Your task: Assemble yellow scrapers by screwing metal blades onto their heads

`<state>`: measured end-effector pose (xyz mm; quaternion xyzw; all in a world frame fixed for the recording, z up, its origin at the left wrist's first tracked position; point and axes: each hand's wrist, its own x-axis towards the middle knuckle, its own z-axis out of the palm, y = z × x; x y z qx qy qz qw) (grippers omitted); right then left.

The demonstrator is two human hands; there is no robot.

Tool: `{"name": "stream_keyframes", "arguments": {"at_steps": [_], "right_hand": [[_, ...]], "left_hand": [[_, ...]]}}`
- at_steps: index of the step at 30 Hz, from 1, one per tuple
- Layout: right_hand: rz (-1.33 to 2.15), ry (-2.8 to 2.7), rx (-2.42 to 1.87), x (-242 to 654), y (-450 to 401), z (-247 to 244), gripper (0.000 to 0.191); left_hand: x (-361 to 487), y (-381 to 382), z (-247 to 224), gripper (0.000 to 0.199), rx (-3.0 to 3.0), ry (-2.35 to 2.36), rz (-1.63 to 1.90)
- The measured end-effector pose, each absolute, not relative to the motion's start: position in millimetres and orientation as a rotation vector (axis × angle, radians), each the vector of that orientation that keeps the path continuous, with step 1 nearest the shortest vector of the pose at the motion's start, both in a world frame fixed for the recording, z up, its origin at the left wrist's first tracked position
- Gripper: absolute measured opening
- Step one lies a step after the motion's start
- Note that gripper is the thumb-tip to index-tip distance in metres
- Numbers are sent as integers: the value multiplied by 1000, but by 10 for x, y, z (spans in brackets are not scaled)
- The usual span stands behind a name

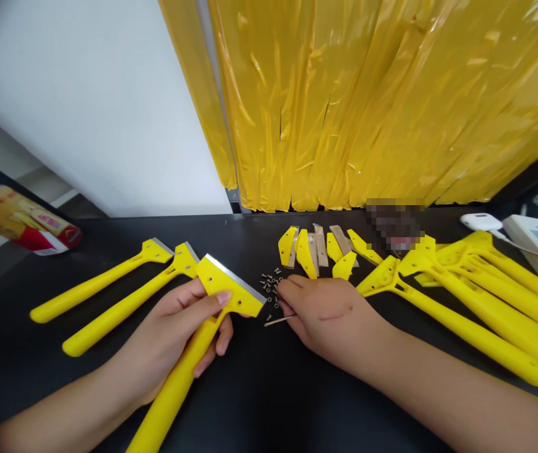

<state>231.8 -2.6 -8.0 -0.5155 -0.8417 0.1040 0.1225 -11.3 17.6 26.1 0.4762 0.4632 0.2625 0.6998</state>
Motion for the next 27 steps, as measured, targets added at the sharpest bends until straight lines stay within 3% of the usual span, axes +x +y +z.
{"name": "stream_keyframes", "arguments": {"at_steps": [4,8,10,11,13,15,21,27], "right_hand": [[478,-2272,-1500,2288,-79,32,11],[1213,-1718,-1402,2191,-177,179,10],[1491,-1482,-1330,2139,-214,218,16],[1591,-1377,-1309,2118,-227,228,18],[1746,-1181,-1280,2090,-245,238,18],[1844,-1022,-1226,2079,-260,246,15],[1965,-864,-1072,2078,-305,277,18],[2028,-795,-1075,2048,-360,254,21]], "left_hand": [[-145,171,295,25,1091,1030,642],[-232,105,375,22,1459,1059,774],[-286,64,397,9,1876,984,876],[-311,49,396,12,2099,904,924],[-350,37,372,37,2467,723,972],[-371,45,326,47,2687,655,941],[-367,79,237,55,2965,740,896],[-317,72,230,49,3104,749,885]]}}
